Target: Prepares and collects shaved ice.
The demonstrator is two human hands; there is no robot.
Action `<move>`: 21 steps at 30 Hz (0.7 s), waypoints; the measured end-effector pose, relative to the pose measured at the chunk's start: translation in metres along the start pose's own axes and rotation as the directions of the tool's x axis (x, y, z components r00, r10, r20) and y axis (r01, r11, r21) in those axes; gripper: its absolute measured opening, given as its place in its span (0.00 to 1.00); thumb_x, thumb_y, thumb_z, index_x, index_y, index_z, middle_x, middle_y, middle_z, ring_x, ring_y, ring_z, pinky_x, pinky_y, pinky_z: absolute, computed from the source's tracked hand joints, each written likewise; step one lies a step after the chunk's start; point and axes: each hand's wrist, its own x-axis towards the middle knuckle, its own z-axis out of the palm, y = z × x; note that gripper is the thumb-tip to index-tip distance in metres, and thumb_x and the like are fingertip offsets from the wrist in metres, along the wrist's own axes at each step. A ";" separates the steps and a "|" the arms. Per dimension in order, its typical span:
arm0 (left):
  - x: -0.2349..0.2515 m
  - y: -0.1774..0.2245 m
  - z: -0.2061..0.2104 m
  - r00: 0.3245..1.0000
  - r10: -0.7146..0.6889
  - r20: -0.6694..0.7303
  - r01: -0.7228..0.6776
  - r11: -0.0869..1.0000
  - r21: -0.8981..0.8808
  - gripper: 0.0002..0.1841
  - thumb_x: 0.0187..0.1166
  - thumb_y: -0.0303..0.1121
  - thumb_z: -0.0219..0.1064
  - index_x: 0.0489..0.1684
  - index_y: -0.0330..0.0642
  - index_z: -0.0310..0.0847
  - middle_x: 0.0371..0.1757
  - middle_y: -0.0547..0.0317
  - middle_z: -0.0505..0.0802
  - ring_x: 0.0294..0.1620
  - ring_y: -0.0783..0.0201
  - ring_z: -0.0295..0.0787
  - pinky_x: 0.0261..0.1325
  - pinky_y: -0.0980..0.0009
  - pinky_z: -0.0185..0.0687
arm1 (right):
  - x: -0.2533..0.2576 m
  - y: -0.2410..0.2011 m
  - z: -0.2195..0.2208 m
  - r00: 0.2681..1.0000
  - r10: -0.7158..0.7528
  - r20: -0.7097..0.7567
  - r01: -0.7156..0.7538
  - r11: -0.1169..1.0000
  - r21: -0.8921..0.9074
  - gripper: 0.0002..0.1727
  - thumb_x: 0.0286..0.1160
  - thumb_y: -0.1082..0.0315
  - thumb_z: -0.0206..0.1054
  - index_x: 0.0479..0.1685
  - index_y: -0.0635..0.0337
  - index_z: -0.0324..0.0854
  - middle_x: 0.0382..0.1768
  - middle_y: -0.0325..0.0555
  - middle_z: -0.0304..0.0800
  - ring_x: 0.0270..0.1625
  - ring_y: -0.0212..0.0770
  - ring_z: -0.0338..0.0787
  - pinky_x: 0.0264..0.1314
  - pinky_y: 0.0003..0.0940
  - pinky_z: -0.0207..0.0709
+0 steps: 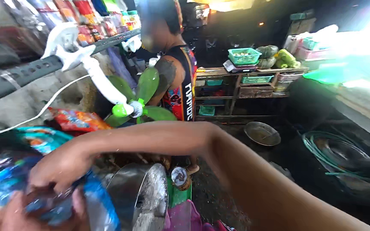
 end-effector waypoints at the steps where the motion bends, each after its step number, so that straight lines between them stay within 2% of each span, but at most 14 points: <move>1: -0.003 0.004 -0.001 0.999 -0.041 0.031 0.042 0.999 -0.011 0.39 0.77 0.42 0.74 0.76 0.16 0.64 0.68 0.16 0.78 0.62 0.36 0.83 0.63 0.51 0.81 | -0.007 0.007 -0.004 0.996 -0.089 -0.011 0.090 0.996 0.030 0.10 0.72 0.74 0.75 0.49 0.65 0.90 0.42 0.50 0.92 0.48 0.42 0.88 0.57 0.38 0.78; 3: -0.009 0.014 -0.004 0.980 -0.178 0.088 0.175 0.984 0.044 0.37 0.73 0.36 0.74 0.77 0.19 0.64 0.68 0.16 0.78 0.62 0.30 0.83 0.60 0.42 0.83 | -0.009 0.020 -0.010 0.980 -0.197 -0.022 0.198 0.973 0.118 0.06 0.79 0.72 0.69 0.46 0.65 0.89 0.40 0.48 0.92 0.47 0.40 0.88 0.57 0.40 0.79; 4: -0.012 0.013 -0.004 0.967 -0.233 0.105 0.224 0.971 0.087 0.37 0.73 0.36 0.74 0.78 0.22 0.64 0.67 0.20 0.81 0.61 0.30 0.85 0.58 0.38 0.83 | -0.005 0.024 -0.010 0.983 -0.177 -0.047 0.183 0.955 0.234 0.08 0.83 0.72 0.65 0.46 0.68 0.88 0.39 0.49 0.90 0.44 0.38 0.88 0.53 0.37 0.80; 5: -0.015 0.009 -0.001 0.959 -0.261 0.111 0.247 0.961 0.126 0.35 0.74 0.36 0.73 0.78 0.26 0.66 0.64 0.25 0.83 0.57 0.32 0.87 0.54 0.38 0.85 | -0.003 0.022 -0.011 0.994 -0.087 -0.062 0.105 0.910 0.401 0.11 0.87 0.71 0.59 0.51 0.71 0.84 0.38 0.49 0.88 0.40 0.36 0.87 0.47 0.34 0.83; 6: -0.017 0.005 0.002 0.953 -0.278 0.122 0.259 0.954 0.152 0.32 0.75 0.36 0.73 0.76 0.30 0.69 0.61 0.28 0.84 0.53 0.34 0.88 0.50 0.39 0.86 | -0.003 0.018 -0.014 0.997 0.047 -0.053 -0.008 0.815 0.580 0.14 0.91 0.69 0.55 0.60 0.70 0.79 0.43 0.53 0.87 0.41 0.39 0.89 0.46 0.37 0.87; 7: -0.017 0.003 0.003 0.946 -0.295 0.135 0.272 0.948 0.164 0.30 0.74 0.38 0.74 0.75 0.32 0.73 0.61 0.30 0.84 0.50 0.35 0.89 0.46 0.40 0.87 | -0.002 0.013 -0.016 0.984 0.173 -0.045 -0.088 0.687 0.721 0.17 0.93 0.64 0.53 0.68 0.65 0.76 0.48 0.54 0.87 0.44 0.43 0.92 0.46 0.41 0.90; 8: -0.018 0.002 0.004 0.942 -0.307 0.137 0.285 0.945 0.162 0.30 0.74 0.42 0.75 0.73 0.35 0.76 0.59 0.33 0.84 0.45 0.39 0.90 0.41 0.43 0.88 | 0.000 0.009 -0.017 0.965 0.257 -0.050 -0.115 0.591 0.799 0.18 0.94 0.59 0.52 0.69 0.60 0.75 0.47 0.52 0.86 0.41 0.44 0.92 0.43 0.43 0.91; 9: -0.019 0.001 0.005 0.938 -0.326 0.117 0.311 0.941 0.131 0.32 0.74 0.49 0.76 0.72 0.37 0.76 0.57 0.38 0.85 0.39 0.46 0.88 0.36 0.48 0.87 | 0.001 0.006 -0.016 0.955 0.290 -0.061 -0.118 0.560 0.820 0.18 0.95 0.54 0.50 0.64 0.58 0.75 0.41 0.49 0.84 0.38 0.44 0.92 0.40 0.44 0.91; 10: -0.019 0.002 0.005 0.934 -0.349 0.078 0.342 0.936 0.087 0.36 0.72 0.55 0.76 0.72 0.38 0.75 0.52 0.43 0.86 0.34 0.51 0.85 0.32 0.52 0.84 | 0.002 0.004 -0.014 0.954 0.288 -0.081 -0.110 0.590 0.800 0.20 0.95 0.52 0.50 0.60 0.59 0.75 0.38 0.48 0.83 0.36 0.43 0.91 0.37 0.43 0.91; 12: -0.016 0.007 0.002 0.916 -0.400 0.019 0.399 0.916 0.050 0.40 0.70 0.61 0.74 0.73 0.39 0.73 0.46 0.50 0.86 0.29 0.56 0.80 0.28 0.54 0.78 | 0.001 -0.002 -0.011 0.960 0.249 -0.124 -0.087 0.691 0.717 0.23 0.93 0.48 0.51 0.59 0.59 0.79 0.39 0.47 0.84 0.33 0.38 0.88 0.31 0.34 0.86; 14: -0.008 0.012 0.000 0.888 -0.458 0.050 0.450 0.886 0.113 0.38 0.76 0.65 0.66 0.73 0.43 0.76 0.47 0.49 0.87 0.34 0.53 0.83 0.32 0.51 0.80 | -0.006 -0.009 -0.015 0.966 0.183 -0.180 0.004 0.691 0.723 0.23 0.93 0.49 0.52 0.64 0.57 0.82 0.39 0.45 0.87 0.32 0.34 0.86 0.27 0.28 0.80; 16: -0.002 0.014 -0.001 0.848 -0.513 0.129 0.480 0.849 0.219 0.37 0.78 0.69 0.59 0.70 0.45 0.80 0.53 0.46 0.88 0.41 0.47 0.89 0.38 0.45 0.85 | -0.023 -0.019 -0.027 0.945 0.096 -0.313 0.196 0.601 0.775 0.19 0.95 0.54 0.49 0.57 0.56 0.81 0.29 0.38 0.80 0.25 0.29 0.80 0.21 0.23 0.74; 18: -0.006 0.011 -0.002 0.832 -0.519 0.195 0.470 0.847 0.250 0.36 0.78 0.69 0.59 0.67 0.47 0.83 0.56 0.45 0.85 0.43 0.46 0.89 0.40 0.44 0.87 | -0.051 -0.028 -0.043 0.846 0.093 -0.525 0.411 0.513 0.754 0.15 0.96 0.59 0.47 0.49 0.53 0.79 0.27 0.32 0.78 0.25 0.26 0.78 0.25 0.21 0.77; 21: -0.023 0.016 -0.010 0.880 -0.460 0.121 0.439 0.884 0.163 0.38 0.74 0.69 0.65 0.77 0.53 0.79 0.59 0.45 0.85 0.39 0.52 0.87 0.35 0.50 0.86 | -0.098 -0.025 -0.044 0.522 0.192 -0.831 0.608 0.600 0.520 0.15 0.95 0.63 0.46 0.52 0.55 0.78 0.34 0.36 0.84 0.35 0.31 0.86 0.41 0.31 0.87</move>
